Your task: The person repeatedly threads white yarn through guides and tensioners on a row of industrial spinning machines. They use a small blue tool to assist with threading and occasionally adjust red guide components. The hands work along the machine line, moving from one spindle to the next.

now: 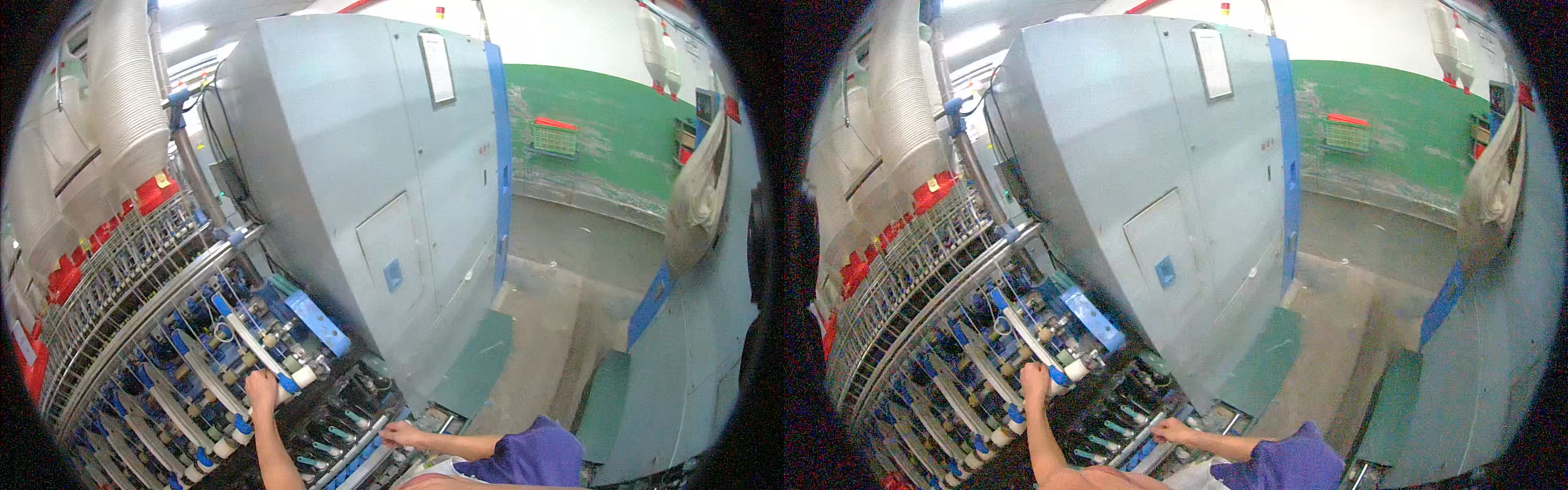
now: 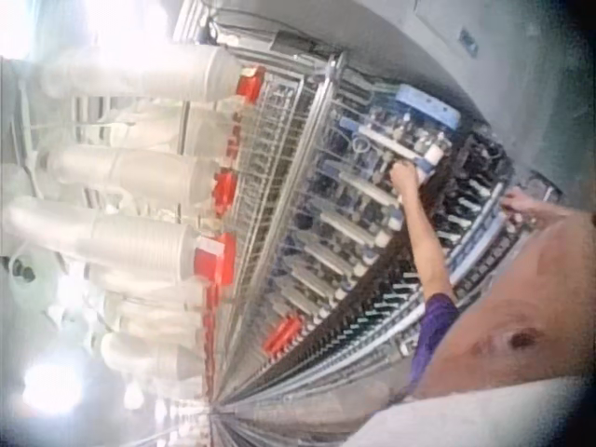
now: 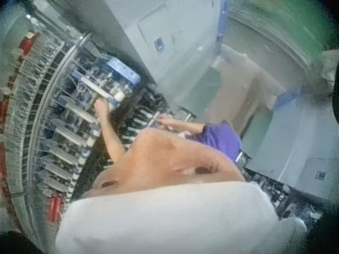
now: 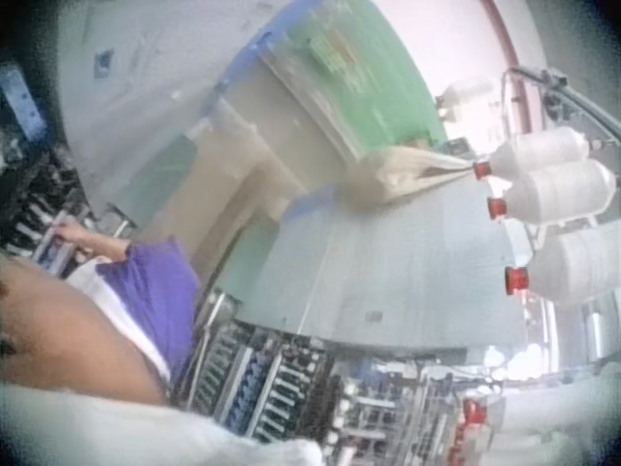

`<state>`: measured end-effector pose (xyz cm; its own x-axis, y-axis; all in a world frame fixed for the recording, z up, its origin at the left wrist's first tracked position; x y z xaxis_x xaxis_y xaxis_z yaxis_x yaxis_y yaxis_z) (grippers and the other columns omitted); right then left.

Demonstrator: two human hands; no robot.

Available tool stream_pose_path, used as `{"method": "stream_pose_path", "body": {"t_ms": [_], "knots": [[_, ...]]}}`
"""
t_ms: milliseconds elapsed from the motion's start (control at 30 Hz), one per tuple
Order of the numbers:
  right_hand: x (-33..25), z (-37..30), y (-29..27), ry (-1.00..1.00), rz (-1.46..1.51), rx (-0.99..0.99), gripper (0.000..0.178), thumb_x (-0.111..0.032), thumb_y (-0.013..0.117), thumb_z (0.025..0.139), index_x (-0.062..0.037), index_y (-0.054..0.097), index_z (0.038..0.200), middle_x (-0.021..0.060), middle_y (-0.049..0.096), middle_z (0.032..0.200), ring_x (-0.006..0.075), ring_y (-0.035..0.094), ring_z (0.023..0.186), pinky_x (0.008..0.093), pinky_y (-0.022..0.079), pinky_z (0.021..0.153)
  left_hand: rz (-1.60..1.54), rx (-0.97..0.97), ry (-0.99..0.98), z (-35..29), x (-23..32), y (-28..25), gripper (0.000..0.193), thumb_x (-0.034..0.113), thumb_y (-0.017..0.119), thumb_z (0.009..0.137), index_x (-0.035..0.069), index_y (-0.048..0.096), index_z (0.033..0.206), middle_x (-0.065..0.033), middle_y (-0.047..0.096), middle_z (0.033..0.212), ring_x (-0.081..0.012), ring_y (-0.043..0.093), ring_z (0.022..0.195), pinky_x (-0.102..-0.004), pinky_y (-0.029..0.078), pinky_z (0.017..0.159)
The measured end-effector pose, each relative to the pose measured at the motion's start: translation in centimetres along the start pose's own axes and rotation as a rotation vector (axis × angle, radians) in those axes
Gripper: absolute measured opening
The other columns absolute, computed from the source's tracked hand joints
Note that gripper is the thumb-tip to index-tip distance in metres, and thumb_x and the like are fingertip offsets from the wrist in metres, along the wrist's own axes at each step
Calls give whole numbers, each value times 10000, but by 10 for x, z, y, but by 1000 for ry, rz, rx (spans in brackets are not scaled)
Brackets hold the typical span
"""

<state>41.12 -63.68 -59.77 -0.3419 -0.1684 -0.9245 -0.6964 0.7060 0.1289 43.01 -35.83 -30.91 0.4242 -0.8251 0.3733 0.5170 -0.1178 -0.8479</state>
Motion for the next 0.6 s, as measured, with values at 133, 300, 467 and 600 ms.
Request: {"method": "stream_pose_path", "body": {"t_ms": [133, 300, 467, 600], "knots": [[-8, 4, 20, -73, -22, -51, 355, -312, 559, 909, -23, 616, 710, 49, 621, 667, 112, 561, 612, 287, 457, 583, -2, -131, 57, 3, 0, 4, 232, 153, 541, 787, -44, 663, 791, -266, 608, 733, -424, 595, 715, -456, 479, 705], [21, 19, 49, -99, -241, -189, 279, -286, 562, 879, -48, 632, 752, 50, 633, 700, 152, 576, 651, 316, 459, 617, 330, 203, 320, -37, 40, -20, 336, 120, 542, 837, -3, 560, 1150, -229, 582, 1116, -377, 554, 1042, -471, 435, 881], [143, 41, 26, 256, 66, -175, 161, -146, 595, 840, -18, 609, 937, 107, 642, 808, 185, 628, 714, 303, 512, 606, -106, 350, 513, -186, 47, 0, 330, 105, 634, 783, 10, 569, 1092, -196, 561, 1162, -337, 606, 937, -419, 497, 768], [249, 71, 2, 462, -374, -112, 220, -213, 670, 783, -52, 652, 932, 54, 644, 821, 170, 602, 695, 342, 502, 605, -136, -423, 163, -286, -8, 107, 207, 141, 654, 780, 78, 627, 975, -158, 657, 883, -323, 647, 771, -423, 519, 652]]}}
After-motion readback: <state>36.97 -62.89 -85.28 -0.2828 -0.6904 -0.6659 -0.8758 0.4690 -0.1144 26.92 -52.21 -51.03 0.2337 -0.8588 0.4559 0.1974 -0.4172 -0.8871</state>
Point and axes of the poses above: each hand's wrist, its own z-axis towards the middle knuckle, its own y-axis out of the palm, x = y × z, the point moved 8 cm from there along z, towards the middle knuckle
